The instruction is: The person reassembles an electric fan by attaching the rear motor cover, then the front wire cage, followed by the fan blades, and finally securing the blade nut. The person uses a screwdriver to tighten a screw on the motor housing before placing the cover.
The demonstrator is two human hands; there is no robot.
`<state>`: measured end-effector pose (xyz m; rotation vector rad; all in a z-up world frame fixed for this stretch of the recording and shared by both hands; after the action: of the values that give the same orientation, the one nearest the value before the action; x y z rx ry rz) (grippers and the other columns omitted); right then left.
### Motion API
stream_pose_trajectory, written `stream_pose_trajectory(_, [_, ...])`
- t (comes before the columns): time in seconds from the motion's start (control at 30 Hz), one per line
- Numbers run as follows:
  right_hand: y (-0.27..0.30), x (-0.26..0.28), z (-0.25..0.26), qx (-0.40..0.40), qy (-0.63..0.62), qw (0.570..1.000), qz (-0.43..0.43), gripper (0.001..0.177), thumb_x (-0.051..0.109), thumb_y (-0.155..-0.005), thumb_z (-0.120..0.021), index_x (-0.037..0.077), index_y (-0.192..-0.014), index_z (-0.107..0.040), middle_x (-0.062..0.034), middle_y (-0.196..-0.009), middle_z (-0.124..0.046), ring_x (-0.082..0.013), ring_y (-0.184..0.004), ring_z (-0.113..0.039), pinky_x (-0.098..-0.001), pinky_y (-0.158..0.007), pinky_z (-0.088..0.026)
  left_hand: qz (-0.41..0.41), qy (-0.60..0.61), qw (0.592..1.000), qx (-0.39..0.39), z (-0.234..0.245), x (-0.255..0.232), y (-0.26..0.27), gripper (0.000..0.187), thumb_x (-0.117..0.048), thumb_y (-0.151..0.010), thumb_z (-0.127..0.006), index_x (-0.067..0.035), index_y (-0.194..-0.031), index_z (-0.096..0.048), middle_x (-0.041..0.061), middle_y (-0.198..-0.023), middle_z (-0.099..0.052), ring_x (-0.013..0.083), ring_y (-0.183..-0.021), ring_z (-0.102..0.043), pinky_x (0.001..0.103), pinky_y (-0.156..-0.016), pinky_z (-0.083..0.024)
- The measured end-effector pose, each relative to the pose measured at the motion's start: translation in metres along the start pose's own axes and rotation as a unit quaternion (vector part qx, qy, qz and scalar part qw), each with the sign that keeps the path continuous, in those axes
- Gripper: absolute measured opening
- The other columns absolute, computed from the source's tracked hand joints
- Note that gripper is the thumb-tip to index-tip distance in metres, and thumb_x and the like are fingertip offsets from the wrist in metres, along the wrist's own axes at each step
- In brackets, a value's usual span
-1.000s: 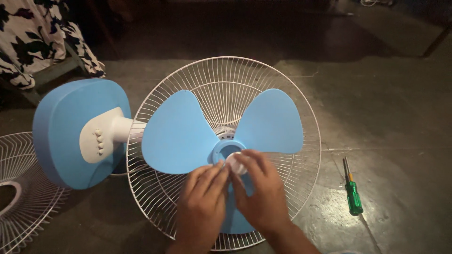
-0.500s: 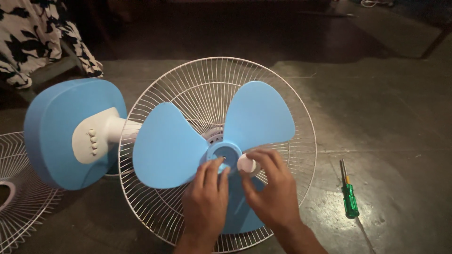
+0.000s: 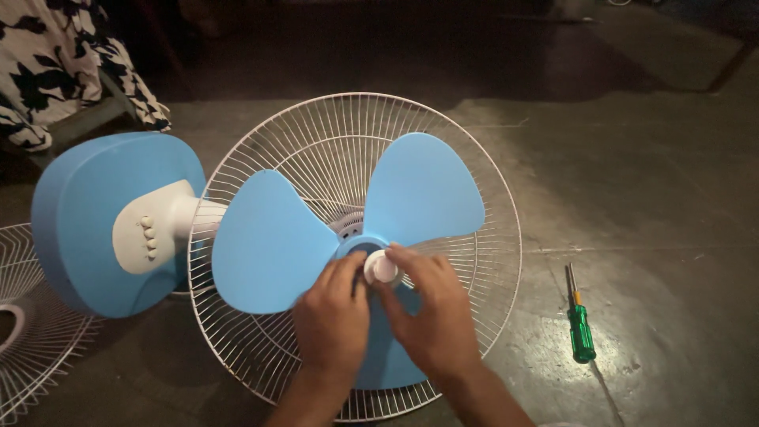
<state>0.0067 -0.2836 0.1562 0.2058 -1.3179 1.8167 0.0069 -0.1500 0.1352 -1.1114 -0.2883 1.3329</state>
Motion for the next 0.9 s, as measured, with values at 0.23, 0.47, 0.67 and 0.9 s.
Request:
stream_pose_trajectory(0.23, [-0.003,-0.001,-0.011,0.021,0.018,0.998,0.057,0.051,0.001,-0.072,-0.080,0.004,-0.122,-0.068,-0.0094,-0.130,-0.072,-0.0306,-0.105,-0.065,-0.0390,-0.092,-0.054,0.167,0.063,0.977,0.114,0.007,0.003,-0.006,0.041,-0.011,-0.083,-0.076,-0.016,-0.123,-0.065,0.005,-0.091,-0.078,0.0288,-0.072,-0.074,0.044,-0.066,-0.055])
stream_pose_trajectory(0.47, [-0.002,-0.003,-0.014,0.031,0.064,0.994,0.080,0.053,0.000,-0.067,-0.080,0.007,-0.119,-0.072,-0.0055,-0.127,-0.072,-0.0291,-0.098,-0.064,-0.0391,-0.089,-0.054,0.090,0.053,0.991,0.089,0.023,-0.006,0.003,0.043,-0.005,-0.079,-0.074,-0.010,-0.120,-0.068,0.009,-0.116,-0.066,0.0306,-0.087,-0.073,0.042,-0.071,-0.058])
stream_pose_trajectory(0.67, [0.000,-0.005,-0.019,0.039,0.048,0.992,0.109,0.053,-0.003,-0.072,-0.075,0.004,-0.124,-0.069,-0.0088,-0.126,-0.071,-0.0301,-0.099,-0.065,-0.0385,-0.086,-0.057,0.053,0.053,0.992,0.104,0.027,-0.002,0.006,0.050,-0.007,-0.075,-0.078,-0.009,-0.124,-0.069,0.007,-0.120,-0.067,0.0310,-0.094,-0.073,0.041,-0.076,-0.057])
stream_pose_trajectory(0.9, [0.003,-0.004,-0.022,0.066,0.017,0.991,0.113,0.052,-0.006,-0.081,-0.069,0.002,-0.132,-0.065,-0.0107,-0.125,-0.073,-0.0270,-0.094,-0.068,-0.0360,-0.084,-0.058,0.058,0.034,0.991,0.114,0.023,0.005,0.010,0.046,-0.014,-0.078,-0.081,-0.006,-0.122,-0.068,0.007,-0.119,-0.069,0.0304,-0.099,-0.073,0.041,-0.078,-0.058])
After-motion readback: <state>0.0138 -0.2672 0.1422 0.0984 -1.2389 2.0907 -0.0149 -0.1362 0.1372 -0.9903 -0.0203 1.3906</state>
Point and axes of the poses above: each hand's wrist, its own y-axis away from the middle knuckle, its own z-axis out of the back of the hand, x = y × z, the point moved 1 cm from there along -y, towards the middle knuckle
